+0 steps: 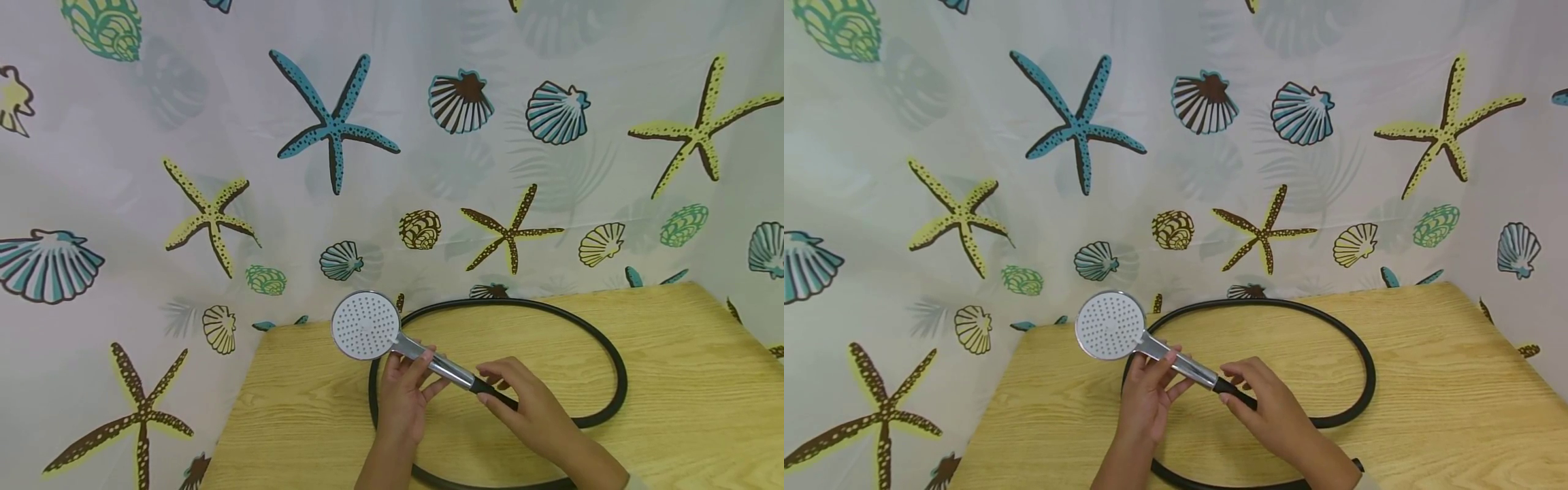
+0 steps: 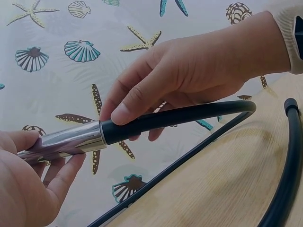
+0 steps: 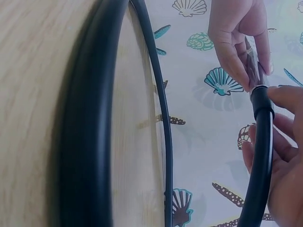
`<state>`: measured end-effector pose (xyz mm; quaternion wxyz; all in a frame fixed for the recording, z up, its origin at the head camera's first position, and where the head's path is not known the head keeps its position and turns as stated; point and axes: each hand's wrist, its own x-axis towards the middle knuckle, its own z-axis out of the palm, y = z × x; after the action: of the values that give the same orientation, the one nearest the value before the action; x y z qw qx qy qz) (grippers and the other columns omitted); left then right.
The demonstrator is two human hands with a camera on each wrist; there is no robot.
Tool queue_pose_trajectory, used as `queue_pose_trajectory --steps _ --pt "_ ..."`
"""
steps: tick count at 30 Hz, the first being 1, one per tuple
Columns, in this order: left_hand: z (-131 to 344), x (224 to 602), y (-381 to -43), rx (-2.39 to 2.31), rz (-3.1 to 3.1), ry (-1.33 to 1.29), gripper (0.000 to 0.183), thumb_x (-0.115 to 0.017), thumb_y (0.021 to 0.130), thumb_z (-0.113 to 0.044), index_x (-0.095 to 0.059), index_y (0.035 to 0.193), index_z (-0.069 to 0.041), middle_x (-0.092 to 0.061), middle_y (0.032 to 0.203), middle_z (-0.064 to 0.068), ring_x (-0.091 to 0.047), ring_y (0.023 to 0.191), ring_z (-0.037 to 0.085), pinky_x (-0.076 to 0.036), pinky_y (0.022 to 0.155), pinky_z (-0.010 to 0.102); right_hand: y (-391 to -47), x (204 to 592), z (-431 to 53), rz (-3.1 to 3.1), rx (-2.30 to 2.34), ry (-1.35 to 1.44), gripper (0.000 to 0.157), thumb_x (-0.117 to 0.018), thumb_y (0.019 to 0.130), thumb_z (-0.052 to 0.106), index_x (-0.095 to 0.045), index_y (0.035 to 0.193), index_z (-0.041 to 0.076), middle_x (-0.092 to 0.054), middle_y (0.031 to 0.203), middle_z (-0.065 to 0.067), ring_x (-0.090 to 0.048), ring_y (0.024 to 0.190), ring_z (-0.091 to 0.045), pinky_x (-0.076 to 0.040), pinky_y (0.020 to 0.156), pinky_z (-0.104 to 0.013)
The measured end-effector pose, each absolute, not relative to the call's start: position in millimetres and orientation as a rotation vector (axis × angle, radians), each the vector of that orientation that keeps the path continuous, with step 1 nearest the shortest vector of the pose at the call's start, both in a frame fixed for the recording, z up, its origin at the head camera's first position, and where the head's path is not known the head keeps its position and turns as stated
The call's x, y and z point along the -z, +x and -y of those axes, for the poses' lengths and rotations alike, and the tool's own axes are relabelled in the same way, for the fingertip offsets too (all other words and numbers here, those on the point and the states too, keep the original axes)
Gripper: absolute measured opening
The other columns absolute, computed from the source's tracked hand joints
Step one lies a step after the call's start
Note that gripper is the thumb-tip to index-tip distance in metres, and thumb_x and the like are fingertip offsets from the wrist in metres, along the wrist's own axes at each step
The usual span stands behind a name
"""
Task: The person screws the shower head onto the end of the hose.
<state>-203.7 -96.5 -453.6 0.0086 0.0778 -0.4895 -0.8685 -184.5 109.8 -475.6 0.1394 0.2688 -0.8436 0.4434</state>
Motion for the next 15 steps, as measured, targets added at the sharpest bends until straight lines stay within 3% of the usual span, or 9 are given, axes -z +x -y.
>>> queue_pose_trajectory --steps 6,15 --pt "96.0 453.7 -204.5 2.698 1.534 0.257 0.038 -0.073 0.086 -0.016 -0.054 0.118 -0.011 -0.061 0.115 0.007 -0.068 0.103 0.023 -0.060 0.084 0.046 -185.1 476.2 -109.9 2.375 -1.272 0.820 0.051 -0.076 0.084 0.017 -0.053 0.129 0.028 -0.054 0.123 0.012 -0.057 0.108 -0.010 -0.057 0.087 -0.029" --pt "94.8 454.1 -204.5 2.699 1.505 0.268 0.035 -0.073 0.086 -0.017 -0.055 0.115 -0.013 -0.061 0.115 0.007 -0.069 0.102 0.022 -0.060 0.082 0.046 -184.3 475.7 -109.5 2.379 -1.265 0.840 0.049 -0.076 0.082 0.007 -0.058 0.125 0.021 -0.058 0.118 0.011 -0.058 0.101 -0.003 -0.058 0.086 -0.031"
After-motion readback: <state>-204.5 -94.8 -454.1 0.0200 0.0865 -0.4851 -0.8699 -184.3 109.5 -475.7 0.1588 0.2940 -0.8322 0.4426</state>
